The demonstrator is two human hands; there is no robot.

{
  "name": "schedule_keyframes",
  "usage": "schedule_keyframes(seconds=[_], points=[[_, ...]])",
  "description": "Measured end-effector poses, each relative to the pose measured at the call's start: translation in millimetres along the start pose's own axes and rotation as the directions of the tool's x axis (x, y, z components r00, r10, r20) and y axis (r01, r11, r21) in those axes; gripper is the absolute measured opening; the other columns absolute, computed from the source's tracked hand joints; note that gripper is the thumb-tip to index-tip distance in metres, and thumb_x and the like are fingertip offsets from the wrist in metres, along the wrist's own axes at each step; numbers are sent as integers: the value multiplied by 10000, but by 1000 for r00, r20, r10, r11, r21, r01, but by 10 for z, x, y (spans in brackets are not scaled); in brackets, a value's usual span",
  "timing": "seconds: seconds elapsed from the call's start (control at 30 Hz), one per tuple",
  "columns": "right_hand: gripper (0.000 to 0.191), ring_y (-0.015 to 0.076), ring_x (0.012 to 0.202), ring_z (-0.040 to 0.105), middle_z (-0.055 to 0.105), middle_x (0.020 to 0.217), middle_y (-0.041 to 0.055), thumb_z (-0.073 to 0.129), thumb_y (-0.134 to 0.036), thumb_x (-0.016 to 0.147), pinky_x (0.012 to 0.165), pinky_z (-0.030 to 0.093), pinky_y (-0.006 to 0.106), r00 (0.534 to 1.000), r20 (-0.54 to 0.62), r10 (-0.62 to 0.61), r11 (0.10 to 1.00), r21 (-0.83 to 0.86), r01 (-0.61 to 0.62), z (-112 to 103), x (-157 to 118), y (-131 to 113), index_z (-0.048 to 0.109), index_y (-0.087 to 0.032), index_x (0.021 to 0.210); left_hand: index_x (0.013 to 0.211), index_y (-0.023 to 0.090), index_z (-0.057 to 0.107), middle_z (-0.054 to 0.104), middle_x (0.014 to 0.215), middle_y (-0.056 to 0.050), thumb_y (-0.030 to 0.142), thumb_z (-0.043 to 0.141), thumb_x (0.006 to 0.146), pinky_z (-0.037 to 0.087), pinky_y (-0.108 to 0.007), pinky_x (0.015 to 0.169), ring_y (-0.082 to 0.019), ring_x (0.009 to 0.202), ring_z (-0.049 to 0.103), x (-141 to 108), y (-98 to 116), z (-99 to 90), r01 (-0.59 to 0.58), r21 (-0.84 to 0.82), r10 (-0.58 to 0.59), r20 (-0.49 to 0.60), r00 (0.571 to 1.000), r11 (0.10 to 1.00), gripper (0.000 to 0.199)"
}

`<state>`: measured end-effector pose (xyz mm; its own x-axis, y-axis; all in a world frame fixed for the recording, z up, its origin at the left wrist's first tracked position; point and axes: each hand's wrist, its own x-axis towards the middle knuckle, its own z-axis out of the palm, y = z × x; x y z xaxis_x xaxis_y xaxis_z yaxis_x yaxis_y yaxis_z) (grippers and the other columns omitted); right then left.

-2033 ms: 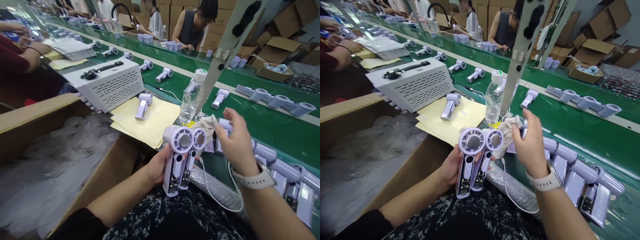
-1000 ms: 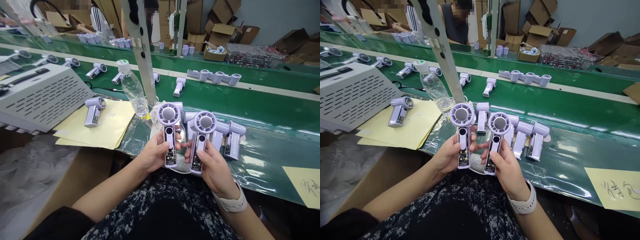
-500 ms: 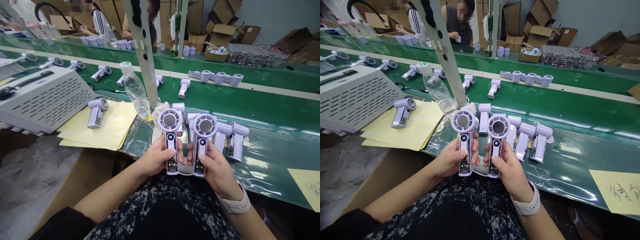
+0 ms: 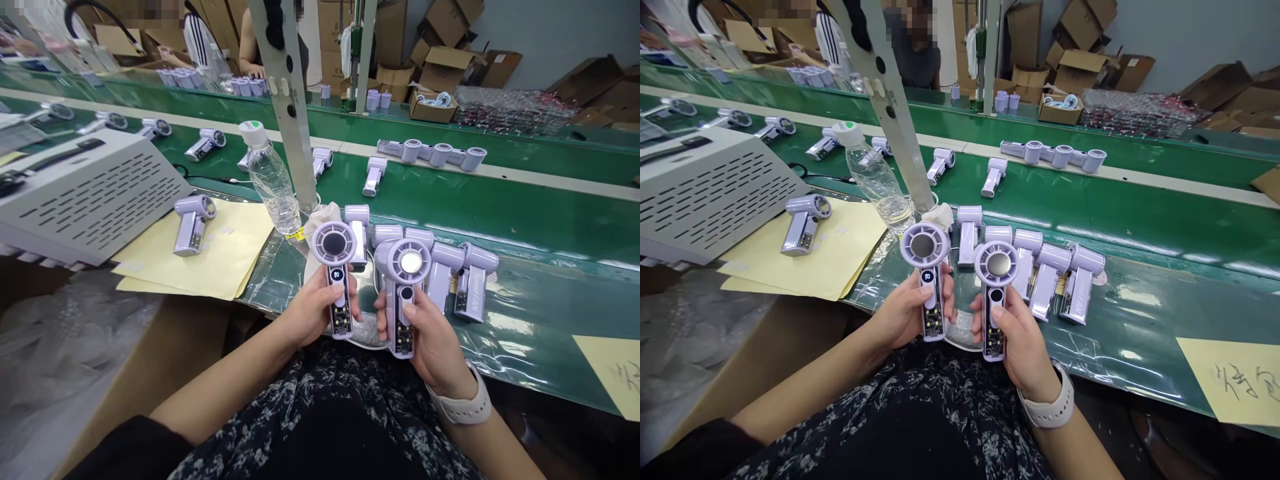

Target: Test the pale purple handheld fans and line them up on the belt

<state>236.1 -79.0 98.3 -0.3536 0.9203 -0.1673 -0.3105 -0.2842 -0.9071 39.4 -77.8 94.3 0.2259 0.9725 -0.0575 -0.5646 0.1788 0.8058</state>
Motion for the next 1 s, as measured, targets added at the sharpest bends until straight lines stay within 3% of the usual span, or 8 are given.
schedule_keyframes(seconds=[0.1,0.3,0.53,0.7,0.83,0.93,1.0], points=[[271,188,691,613,672,953,59,688,-475,909,592,562,330,999,38,-24,999,-34,25,-1,-3,3,643,-250,1054,1071,199,531,612,868,15,429,760,847,586,-313,603,-147,625,663,-23,4,-24,-39,66,31,120,992,997,395],[297,196,712,626,690,1026,79,671,-502,919,636,582,355,1000,2,-21,998,-52,21,14,20,-5,630,-247,1066,1010,185,550,649,788,-14,485,722,883,564,-302,641,-164,662,664,22,20,-3,1,158,-22,132,991,987,368],[320,239,775,675,711,1043,85,662,-496,909,673,600,400,1000,7,-20,998,57,20,-1,16,27,637,-243,1104,1044,174,550,647,814,-5,449,761,856,563,-307,654,-156,653,662,32,-8,23,51,109,-63,108,992,993,394],[244,177,670,639,713,960,60,731,-419,871,575,561,312,1000,7,-6,994,107,5,-7,1,28,695,-230,1022,1068,190,540,628,883,19,405,754,859,573,-325,665,-136,631,660,32,-21,1,-59,89,52,77,996,994,368],[259,130,631,630,714,909,44,744,-418,873,553,545,252,1000,10,-26,992,124,25,3,0,15,702,-195,999,1132,181,546,689,1057,-66,428,737,873,571,-351,741,-196,764,734,27,8,-7,-113,207,97,86,991,972,406],[253,120,601,635,720,887,20,759,-394,866,512,525,227,997,-50,-55,985,160,63,7,18,21,676,-214,1022,1097,175,545,701,1098,-86,416,793,828,576,-341,730,-192,763,735,27,16,5,-74,273,72,16,997,959,438],[278,127,554,634,736,868,20,738,-442,883,476,511,235,998,-28,-65,977,201,69,4,32,27,668,-224,1042,1083,185,523,720,1034,-62,395,871,747,569,-314,685,-169,699,716,30,16,23,-47,299,70,-69,995,953,527]])
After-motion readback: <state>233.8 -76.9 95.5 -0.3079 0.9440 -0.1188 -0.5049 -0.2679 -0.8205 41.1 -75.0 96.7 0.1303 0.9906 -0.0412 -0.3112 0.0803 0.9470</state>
